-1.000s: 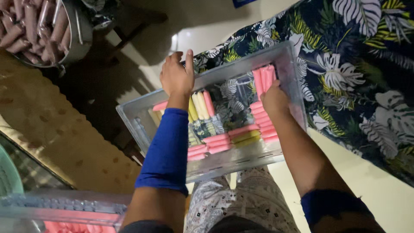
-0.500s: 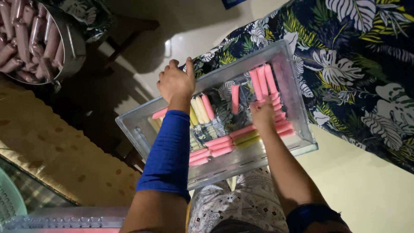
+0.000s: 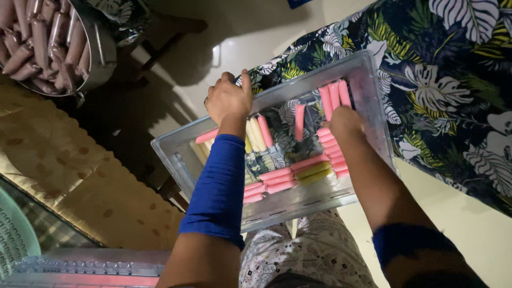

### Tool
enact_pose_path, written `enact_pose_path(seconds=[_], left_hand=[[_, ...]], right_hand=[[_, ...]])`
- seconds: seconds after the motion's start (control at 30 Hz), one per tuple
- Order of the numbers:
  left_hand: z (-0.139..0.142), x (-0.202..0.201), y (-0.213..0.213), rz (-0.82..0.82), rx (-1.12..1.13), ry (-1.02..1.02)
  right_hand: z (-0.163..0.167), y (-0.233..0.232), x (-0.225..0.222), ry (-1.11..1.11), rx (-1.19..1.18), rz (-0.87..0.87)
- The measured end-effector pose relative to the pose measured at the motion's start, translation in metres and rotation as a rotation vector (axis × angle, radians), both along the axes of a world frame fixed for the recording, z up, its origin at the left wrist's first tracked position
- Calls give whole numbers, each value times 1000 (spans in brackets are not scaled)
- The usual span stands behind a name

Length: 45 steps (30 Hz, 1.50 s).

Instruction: The person transfers pink and yellow sausages from one clear plastic tray to another, arranging them in neat rows. The person repeatedly moves individual sausages between the two trays to organize them by color and alignment.

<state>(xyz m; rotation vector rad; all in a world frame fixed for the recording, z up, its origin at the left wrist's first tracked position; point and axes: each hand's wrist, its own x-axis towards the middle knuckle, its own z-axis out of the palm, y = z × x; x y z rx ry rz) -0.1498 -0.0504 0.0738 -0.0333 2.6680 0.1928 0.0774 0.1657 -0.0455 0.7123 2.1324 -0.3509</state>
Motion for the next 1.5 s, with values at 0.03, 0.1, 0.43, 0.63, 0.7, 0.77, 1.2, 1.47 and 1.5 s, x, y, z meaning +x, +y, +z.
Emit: enact_pose_path(seconds=[0.03,0.1,0.43,0.63,0.7,0.77,1.2,1.47,1.5], left_hand=[[1,0,0,-2,4,-3],[3,0,1,7,13,6],[1,1,1,14,65,21],[-1,-6,5,6,39,15],[0,-7,6,15,32,4],[1,-4,5,32,29,-25],[12,3,4,52,52,-33],[8,6,4,44,56,-14],[7,6,4,48,67,-9]], right_hand=[[2,0,-3,-3,13,-22],[1,0,-5,6,42,-54],[-2,-8,0,59,92,-94],[-9,0,9,91,124,-132],[-10,2,15,56,100,-162],[-11,1,20,62,87,-212],[-12,-11,30,191,100,-339],[-7,-12,20,286,97,-456],[-7,-10,21,288,82,-479]])
